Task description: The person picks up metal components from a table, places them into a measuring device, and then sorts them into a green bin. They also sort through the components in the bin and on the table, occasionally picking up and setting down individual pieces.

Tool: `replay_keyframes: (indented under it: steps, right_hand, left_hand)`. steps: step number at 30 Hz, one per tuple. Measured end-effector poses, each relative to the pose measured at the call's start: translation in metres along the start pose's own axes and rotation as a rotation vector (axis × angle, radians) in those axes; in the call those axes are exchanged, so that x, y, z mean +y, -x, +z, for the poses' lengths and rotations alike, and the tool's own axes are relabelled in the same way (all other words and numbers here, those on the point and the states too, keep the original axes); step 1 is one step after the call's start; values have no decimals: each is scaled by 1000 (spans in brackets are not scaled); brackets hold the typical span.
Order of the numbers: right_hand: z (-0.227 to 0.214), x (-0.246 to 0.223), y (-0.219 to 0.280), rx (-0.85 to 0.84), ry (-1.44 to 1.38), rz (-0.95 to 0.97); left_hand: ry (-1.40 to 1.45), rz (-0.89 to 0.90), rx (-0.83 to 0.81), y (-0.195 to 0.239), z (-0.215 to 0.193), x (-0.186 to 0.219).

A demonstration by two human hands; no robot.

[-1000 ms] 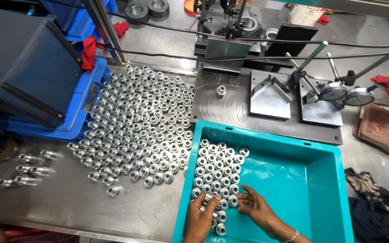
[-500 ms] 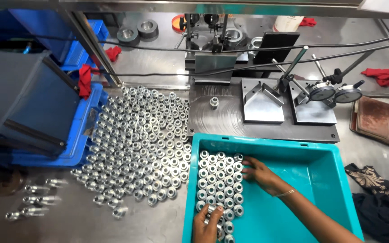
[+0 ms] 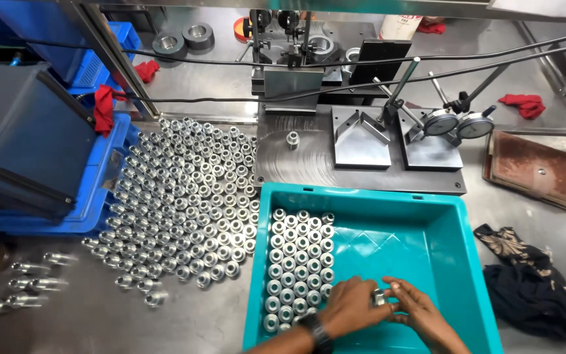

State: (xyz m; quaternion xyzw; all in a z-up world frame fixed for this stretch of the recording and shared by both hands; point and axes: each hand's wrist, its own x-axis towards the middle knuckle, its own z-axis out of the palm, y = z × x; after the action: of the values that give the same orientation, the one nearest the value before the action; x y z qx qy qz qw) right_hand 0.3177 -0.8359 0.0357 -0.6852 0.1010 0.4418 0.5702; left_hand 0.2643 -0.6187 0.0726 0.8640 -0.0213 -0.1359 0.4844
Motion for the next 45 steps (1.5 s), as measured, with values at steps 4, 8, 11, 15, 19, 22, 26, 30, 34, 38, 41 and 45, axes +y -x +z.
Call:
replay_keyframes:
  steps: [4,8,11,15,19,22,26,30,34,38,41,45]
  right_hand:
    - [-19,26,-12,421,202,-339]
    - [-7,18,-6,622,298,-322]
    - [-3,12,-1,511,268,-284]
    - [2,-32,7,348,606,-317]
    - [-12,-38,-26,65,1013,-387]
    - [-11,-26,-43,6,1052,-358]
    - [30,-46,2,-58,1033,-146]
    - [53,-26,2,-192,968,8]
    - [84,-25,5,-211,770,131]
    - [70,-20,5,-458,452,214]
    - [53,-6,-22,-424,317,174]
    - [50,-7,-40,0,638,-221]
  left_hand:
    - [-260,356,154,-63,63,-55]
    - [-530,579,101,-82,71,-81]
    - [-616,588,73,-66,43,-52]
    - [-471,419,-77,-28,-3,-18]
    - [-232,418,96,30,-60,2]
    - [-122,298,358,75,-90,-20]
    - [-253,123,660,114,-100,-50]
    - [-196,-130,640,121,-99,-53]
    - [-159,-174,582,117,-104,-48]
    - [-319,-154,635,121,-91,-43]
    - [-497,53,734,118,-71,-41]
    - [-378,251,474,117,-47,-31]
